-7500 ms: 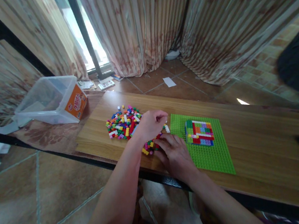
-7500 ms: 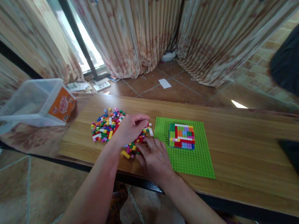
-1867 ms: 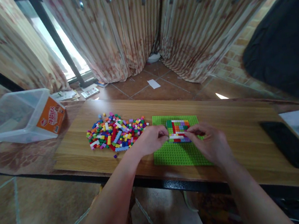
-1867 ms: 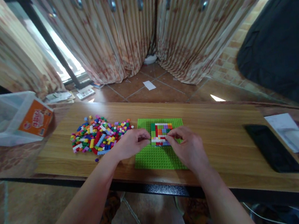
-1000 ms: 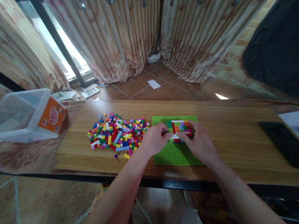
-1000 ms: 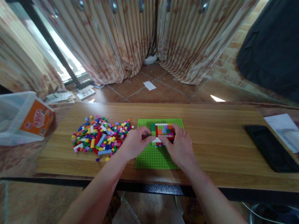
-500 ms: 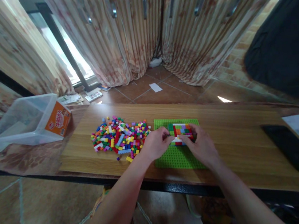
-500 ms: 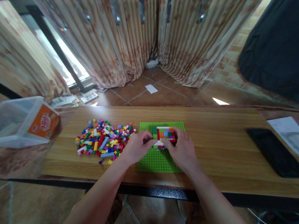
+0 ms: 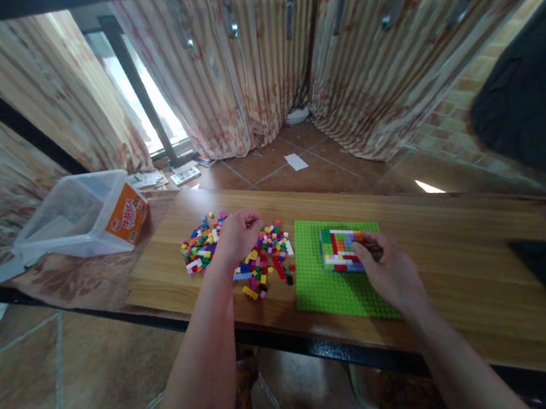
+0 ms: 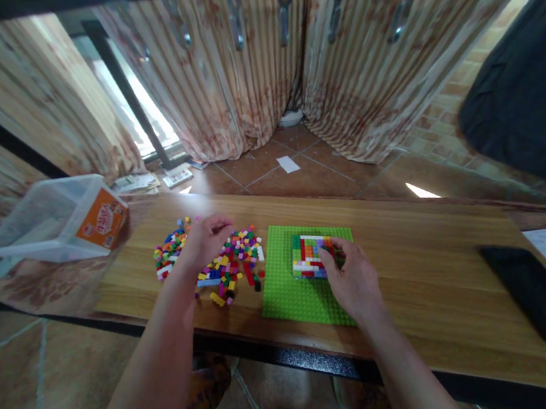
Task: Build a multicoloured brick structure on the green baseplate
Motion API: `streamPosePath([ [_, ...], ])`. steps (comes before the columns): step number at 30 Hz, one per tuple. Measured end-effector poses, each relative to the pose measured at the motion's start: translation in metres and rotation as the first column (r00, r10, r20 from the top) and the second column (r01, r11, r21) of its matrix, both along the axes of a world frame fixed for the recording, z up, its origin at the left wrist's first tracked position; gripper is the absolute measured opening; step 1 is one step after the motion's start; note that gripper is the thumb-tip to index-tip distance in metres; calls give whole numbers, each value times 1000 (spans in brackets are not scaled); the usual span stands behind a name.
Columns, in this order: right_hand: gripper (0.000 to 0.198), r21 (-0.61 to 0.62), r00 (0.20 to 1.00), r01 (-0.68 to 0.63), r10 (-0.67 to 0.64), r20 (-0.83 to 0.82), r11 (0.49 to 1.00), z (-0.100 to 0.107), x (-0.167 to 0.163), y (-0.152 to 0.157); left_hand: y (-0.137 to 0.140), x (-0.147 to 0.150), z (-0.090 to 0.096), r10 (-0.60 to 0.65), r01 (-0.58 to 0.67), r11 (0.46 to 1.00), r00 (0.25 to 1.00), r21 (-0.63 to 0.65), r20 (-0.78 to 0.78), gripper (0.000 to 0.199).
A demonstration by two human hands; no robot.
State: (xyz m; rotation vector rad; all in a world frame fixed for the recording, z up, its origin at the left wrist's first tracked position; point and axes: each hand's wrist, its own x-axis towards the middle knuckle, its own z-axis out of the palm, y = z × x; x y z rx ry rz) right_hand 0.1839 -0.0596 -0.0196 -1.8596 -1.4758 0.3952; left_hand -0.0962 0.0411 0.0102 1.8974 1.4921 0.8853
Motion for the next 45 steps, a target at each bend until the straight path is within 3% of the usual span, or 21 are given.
streamPosePath([
  [5,47,-34,1000,15,-14,11,999,0,0,1,0,-17,0,-218,207,974,967,-91,-129,16],
  [8,46,-37,1000,15,-15,10,999,2,-2,1,-4,-16,2,-287,264,955,937,-133,-198,22],
  [14,46,-38,1000,14,-14,0,999,2,-2,0,-8,-8,7,-268,237,963,903,-132,-335,25],
  [28,49,-12,997,9,-8,82,1000,1,-1,0,-12,18,1,-295,297,953,869,-59,-397,42],
  [36,48,-20,999,-17,18,50,1000,1,-3,-1,-16,24,10,-320,337,941,859,-31,-400,32],
  [45,46,21,998,43,-43,40,999,4,2,0,-21,33,5,-347,383,924,840,3,-418,18],
])
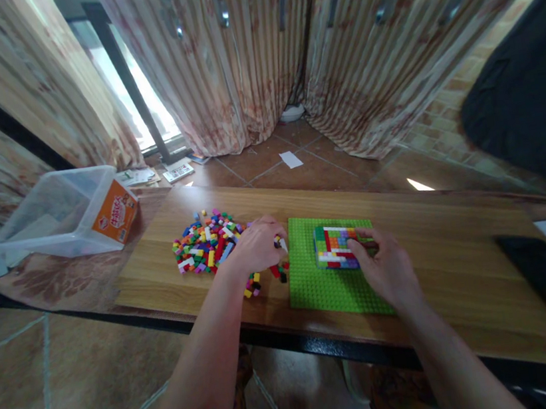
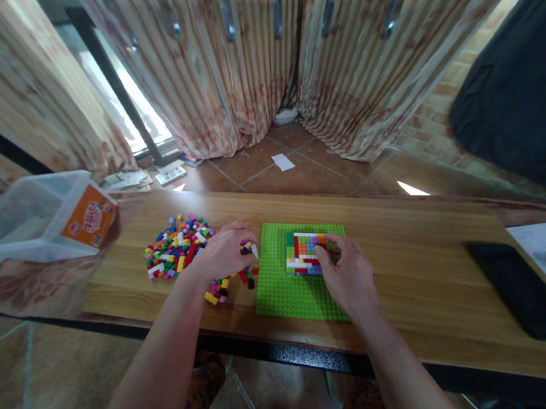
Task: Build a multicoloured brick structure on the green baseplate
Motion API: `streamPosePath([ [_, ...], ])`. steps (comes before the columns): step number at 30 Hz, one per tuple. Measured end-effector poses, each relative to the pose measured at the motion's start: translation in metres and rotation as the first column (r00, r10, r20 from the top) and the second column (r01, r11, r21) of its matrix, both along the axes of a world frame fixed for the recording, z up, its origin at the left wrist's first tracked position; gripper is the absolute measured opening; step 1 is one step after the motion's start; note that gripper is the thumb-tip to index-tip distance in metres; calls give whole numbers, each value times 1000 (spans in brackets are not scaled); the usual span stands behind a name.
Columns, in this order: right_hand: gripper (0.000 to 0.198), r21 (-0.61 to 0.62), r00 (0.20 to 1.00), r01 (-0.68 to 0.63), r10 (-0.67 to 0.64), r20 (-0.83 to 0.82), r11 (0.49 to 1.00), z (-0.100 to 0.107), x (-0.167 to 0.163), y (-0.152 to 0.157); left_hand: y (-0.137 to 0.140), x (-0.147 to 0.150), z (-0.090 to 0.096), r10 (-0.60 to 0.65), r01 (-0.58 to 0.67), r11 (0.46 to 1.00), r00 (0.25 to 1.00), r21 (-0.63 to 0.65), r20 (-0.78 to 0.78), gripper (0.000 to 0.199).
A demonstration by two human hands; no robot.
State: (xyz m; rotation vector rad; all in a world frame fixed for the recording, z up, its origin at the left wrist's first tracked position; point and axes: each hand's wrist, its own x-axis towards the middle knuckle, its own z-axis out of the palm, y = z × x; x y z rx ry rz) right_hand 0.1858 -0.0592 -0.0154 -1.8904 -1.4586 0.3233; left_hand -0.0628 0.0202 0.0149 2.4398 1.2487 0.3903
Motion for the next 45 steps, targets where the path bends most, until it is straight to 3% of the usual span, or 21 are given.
streamPosePath([
  [12,48,27,998,61,-60,-36,998,9,3,1,4,-1,-7,4,-4,999,1000,34,0,11],
  [25,46,55,995,83,-80,-65,995,6,11,2,3,-4,-3,-90,90,995,996,-47,2,20],
  [40,46,43,997,69,-67,-39,997,7,9,3,2,-3,-2,-119,123,988,992,-94,51,9],
  [45,47,32,995,77,-75,-59,997,7,10,4,2,-1,-1,-146,151,986,987,-74,68,14],
])
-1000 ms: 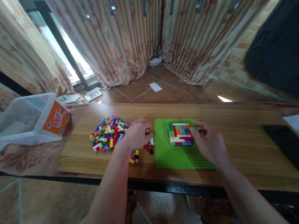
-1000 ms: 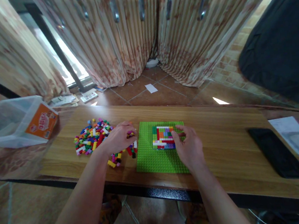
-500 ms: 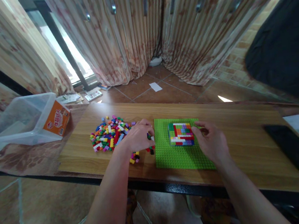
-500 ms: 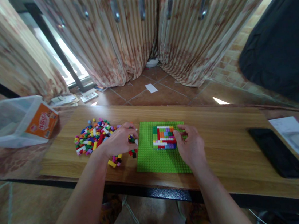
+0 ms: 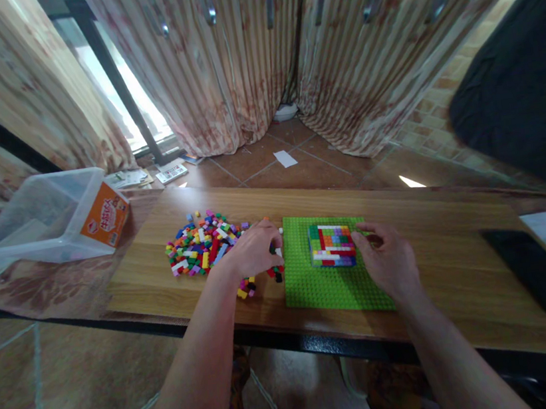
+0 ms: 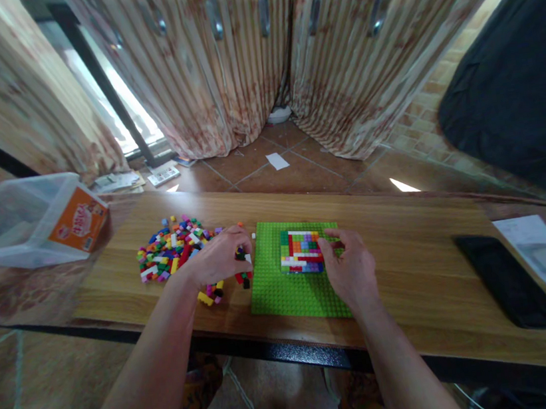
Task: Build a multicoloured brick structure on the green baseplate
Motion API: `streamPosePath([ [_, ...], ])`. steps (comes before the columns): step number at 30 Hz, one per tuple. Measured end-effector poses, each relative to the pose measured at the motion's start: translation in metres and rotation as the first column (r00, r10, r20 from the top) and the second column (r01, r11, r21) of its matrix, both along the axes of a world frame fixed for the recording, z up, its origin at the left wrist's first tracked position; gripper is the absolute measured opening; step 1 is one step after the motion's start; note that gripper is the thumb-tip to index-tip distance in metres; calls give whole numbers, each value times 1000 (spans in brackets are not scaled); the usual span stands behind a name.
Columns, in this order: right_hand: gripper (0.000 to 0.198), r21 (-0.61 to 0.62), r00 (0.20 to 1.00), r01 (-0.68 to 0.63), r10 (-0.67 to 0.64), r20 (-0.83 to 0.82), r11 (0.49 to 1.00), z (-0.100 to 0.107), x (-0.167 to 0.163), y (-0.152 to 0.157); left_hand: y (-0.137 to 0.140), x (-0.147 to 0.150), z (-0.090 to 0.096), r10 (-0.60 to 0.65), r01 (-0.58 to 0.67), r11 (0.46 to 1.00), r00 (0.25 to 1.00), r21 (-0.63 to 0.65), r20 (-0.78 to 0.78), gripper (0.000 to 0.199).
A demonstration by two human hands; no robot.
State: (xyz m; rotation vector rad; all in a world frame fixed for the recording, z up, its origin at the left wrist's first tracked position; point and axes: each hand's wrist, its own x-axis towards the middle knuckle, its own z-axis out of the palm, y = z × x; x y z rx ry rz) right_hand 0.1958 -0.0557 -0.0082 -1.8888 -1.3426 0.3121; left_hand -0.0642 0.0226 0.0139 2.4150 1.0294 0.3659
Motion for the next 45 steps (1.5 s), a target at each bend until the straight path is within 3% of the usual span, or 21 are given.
streamPosePath([
  [7,42,24,999,33,-33,-11,999,2,1,0,-1,-2,1,80,-72,988,995,-138,53,6],
  [14,31,145,994,18,-2,-110,989,4,-3,-1,-2,2,1,100,-20,969,943,-247,316,6],
  [17,23,268,989,-68,101,-112,961,9,-15,-6,-2,9,-3,127,-11,960,909,-280,398,10],
  [20,16,324,962,-258,272,1,910,12,-29,-12,-4,16,-7,155,3,944,878,-330,453,11],
  [23,16,280,921,-390,380,91,877,11,-40,-17,-7,22,-6,166,57,914,851,-402,498,11],
  [30,17,232,900,-436,422,111,870,7,-47,-19,-15,32,5,221,115,841,819,-529,529,9],
  [40,14,235,887,-455,415,203,859,11,-48,-20,-16,39,7,182,95,878,841,-469,510,15],
  [45,15,208,903,-417,376,209,885,10,-45,-19,-19,40,6,173,115,871,839,-478,516,14],
])
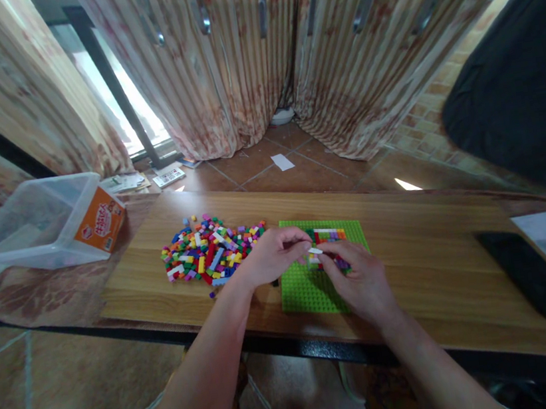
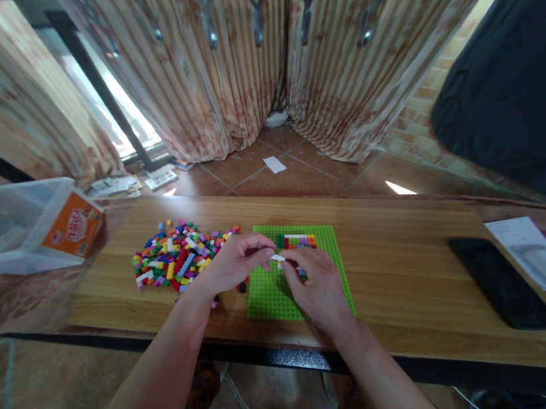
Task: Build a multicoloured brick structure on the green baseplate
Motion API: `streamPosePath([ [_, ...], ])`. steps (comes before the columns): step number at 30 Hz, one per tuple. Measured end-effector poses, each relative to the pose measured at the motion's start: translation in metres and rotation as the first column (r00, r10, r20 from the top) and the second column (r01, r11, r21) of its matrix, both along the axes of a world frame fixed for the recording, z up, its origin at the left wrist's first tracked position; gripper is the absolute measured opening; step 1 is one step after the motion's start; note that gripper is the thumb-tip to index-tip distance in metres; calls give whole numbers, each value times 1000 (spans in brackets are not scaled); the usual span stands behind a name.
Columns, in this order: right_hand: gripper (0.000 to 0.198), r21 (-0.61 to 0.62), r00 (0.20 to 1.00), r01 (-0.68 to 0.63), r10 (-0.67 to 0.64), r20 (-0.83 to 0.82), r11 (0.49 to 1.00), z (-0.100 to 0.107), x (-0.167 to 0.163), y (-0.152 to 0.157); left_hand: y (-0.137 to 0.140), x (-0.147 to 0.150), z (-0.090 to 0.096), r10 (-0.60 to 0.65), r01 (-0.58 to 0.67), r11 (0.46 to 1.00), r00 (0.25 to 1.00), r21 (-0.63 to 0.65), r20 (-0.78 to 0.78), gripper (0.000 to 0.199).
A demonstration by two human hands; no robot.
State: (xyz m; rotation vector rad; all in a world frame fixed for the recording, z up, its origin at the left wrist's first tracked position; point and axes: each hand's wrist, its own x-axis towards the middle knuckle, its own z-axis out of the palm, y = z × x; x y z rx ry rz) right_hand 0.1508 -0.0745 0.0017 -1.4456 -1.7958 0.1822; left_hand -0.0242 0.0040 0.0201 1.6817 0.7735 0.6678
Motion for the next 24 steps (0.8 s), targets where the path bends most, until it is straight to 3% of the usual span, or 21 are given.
streamPosePath([
  [7,18,-186,978,-18,-22,-206,982,7,39,4,0,-1,-6,7,0,998,994,68,-111,16],
  [14,23,-416,951,-147,13,-310,897,7,78,3,2,2,-15,42,-11,986,981,165,-189,16],
  [24,26,-458,965,-103,-23,-261,883,2,71,2,-2,6,-12,45,9,974,972,227,-229,13],
])
